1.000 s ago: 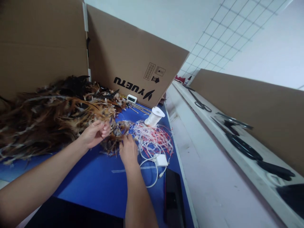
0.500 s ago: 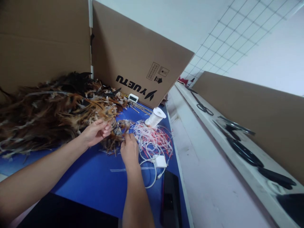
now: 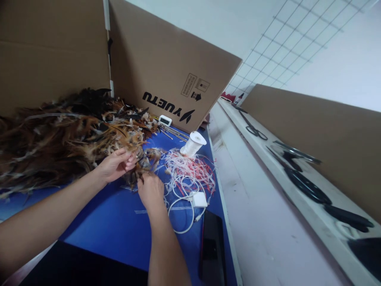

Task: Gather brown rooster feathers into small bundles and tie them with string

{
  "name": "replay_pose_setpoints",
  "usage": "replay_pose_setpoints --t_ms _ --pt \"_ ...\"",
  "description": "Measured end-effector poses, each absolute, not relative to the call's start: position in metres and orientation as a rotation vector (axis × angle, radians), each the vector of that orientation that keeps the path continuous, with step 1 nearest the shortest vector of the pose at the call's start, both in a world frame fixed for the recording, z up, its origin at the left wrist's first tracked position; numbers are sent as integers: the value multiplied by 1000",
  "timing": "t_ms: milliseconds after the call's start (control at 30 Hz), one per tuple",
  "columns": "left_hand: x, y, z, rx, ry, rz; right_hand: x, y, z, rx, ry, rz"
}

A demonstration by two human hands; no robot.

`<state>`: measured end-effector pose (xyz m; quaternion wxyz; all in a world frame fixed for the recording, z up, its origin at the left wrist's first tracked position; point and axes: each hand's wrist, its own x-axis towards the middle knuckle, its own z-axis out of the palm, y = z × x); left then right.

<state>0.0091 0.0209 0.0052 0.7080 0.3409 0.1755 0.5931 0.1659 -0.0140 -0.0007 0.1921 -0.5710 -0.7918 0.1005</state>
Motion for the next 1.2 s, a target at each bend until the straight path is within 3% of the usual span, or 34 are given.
replay_pose_setpoints --t_ms 433,1200 --pt "10 21 3 747 443 1309 182 -4 7 -1230 -1440 1309" --pt "21 15 2 931 649 1131 183 -4 18 -1163 -1281 1306"
